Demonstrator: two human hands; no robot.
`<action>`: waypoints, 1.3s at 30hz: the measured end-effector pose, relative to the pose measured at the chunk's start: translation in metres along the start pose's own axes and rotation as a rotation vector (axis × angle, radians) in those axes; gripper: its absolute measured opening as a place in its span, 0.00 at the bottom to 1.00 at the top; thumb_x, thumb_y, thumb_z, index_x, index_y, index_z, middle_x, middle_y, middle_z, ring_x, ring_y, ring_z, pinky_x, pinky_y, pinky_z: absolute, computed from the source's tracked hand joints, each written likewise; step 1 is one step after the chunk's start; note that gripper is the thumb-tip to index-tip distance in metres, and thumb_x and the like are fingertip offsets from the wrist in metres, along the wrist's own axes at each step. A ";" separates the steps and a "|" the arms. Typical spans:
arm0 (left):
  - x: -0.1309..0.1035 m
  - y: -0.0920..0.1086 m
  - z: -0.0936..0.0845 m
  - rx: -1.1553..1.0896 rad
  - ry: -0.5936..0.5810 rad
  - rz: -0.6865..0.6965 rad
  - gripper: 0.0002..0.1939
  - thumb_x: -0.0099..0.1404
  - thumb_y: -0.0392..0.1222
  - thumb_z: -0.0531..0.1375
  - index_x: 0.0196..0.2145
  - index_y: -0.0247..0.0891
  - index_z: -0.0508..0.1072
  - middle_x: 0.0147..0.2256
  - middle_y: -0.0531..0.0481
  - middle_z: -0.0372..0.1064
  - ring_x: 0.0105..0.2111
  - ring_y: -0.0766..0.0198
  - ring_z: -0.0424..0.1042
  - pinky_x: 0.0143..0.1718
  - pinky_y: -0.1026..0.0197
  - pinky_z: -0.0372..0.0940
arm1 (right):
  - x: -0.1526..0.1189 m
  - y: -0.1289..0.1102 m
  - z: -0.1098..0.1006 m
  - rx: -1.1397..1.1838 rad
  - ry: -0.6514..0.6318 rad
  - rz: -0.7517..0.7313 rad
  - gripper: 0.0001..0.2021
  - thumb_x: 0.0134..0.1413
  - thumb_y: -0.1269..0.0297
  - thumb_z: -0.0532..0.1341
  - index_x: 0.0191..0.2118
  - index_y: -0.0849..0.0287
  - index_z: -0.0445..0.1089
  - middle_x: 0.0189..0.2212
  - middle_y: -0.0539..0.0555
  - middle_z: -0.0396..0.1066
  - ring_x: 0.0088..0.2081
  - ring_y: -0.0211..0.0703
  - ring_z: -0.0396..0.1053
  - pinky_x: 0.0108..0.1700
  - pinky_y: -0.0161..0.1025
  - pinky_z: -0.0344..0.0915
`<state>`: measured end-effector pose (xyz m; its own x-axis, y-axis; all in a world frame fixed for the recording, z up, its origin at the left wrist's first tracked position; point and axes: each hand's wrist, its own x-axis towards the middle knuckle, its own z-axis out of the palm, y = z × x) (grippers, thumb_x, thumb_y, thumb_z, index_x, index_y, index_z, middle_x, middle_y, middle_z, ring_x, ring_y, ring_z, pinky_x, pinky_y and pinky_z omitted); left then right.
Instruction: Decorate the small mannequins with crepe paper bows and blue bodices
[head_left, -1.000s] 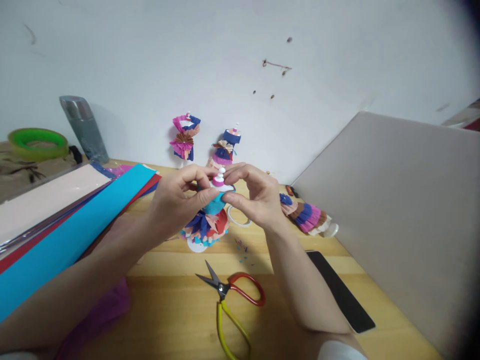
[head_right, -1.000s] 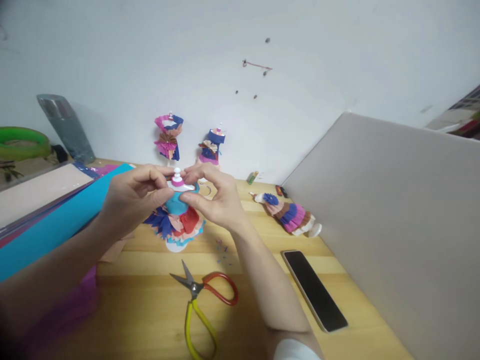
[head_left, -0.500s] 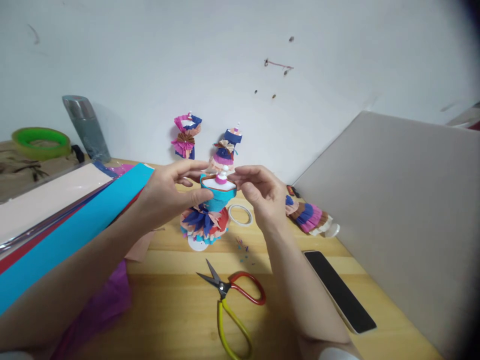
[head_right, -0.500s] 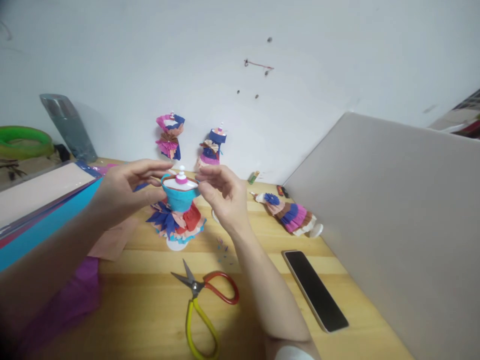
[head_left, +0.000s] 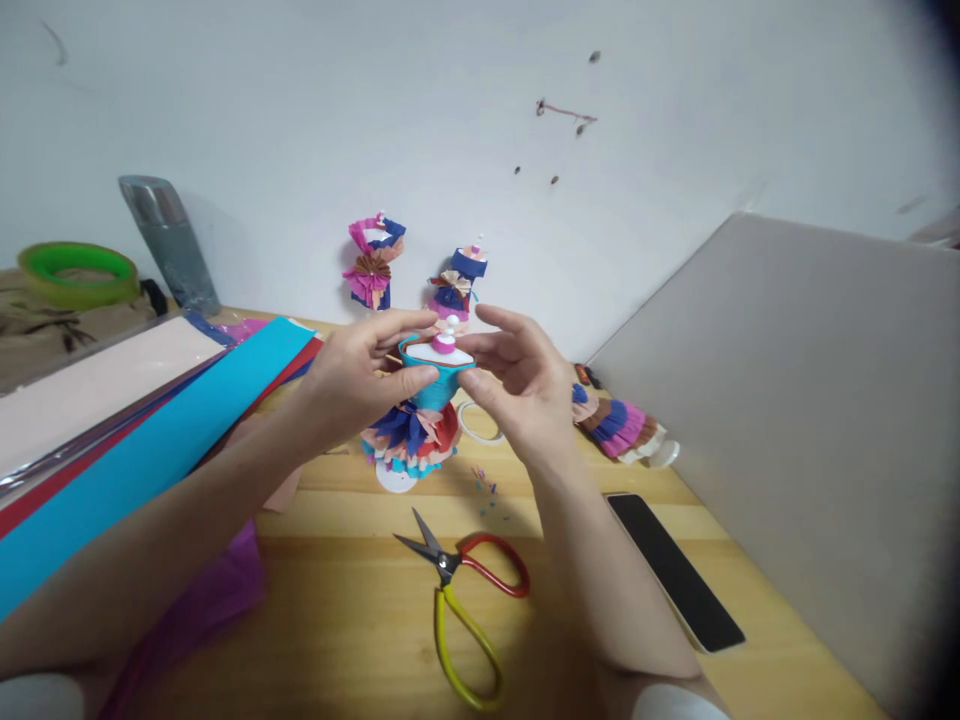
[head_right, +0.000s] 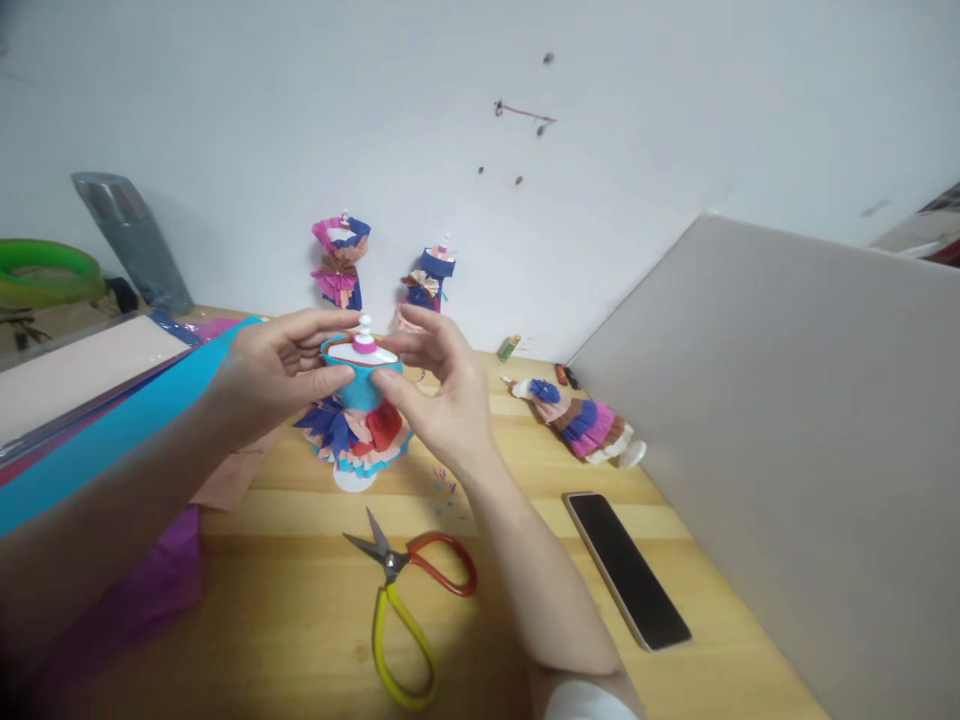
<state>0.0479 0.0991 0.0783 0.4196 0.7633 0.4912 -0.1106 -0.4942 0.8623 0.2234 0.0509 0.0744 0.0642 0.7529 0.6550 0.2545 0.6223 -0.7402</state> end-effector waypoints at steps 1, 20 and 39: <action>0.001 0.001 0.000 -0.025 -0.019 -0.011 0.24 0.54 0.38 0.65 0.50 0.35 0.74 0.47 0.43 0.76 0.43 0.55 0.77 0.43 0.57 0.73 | 0.000 0.001 0.001 -0.011 -0.019 0.015 0.26 0.48 0.52 0.69 0.51 0.54 0.66 0.38 0.53 0.76 0.43 0.46 0.75 0.46 0.46 0.73; 0.024 -0.032 -0.037 -0.110 0.300 -0.197 0.17 0.64 0.48 0.59 0.46 0.36 0.73 0.39 0.43 0.76 0.36 0.62 0.75 0.36 0.60 0.69 | 0.057 0.060 0.015 0.085 0.091 0.039 0.24 0.42 0.54 0.72 0.45 0.56 0.69 0.32 0.51 0.73 0.36 0.43 0.73 0.40 0.43 0.72; 0.013 0.018 -0.079 -0.126 0.464 0.015 0.12 0.70 0.44 0.55 0.35 0.35 0.73 0.30 0.47 0.77 0.28 0.65 0.75 0.27 0.65 0.65 | 0.016 0.055 -0.003 -0.178 0.311 -0.063 0.15 0.54 0.56 0.64 0.47 0.53 0.69 0.46 0.55 0.73 0.42 0.44 0.74 0.42 0.44 0.72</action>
<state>-0.0200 0.1336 0.1098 -0.0256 0.8759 0.4819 -0.2334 -0.4739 0.8491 0.2414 0.0961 0.0444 0.3263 0.5960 0.7337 0.4297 0.5978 -0.6767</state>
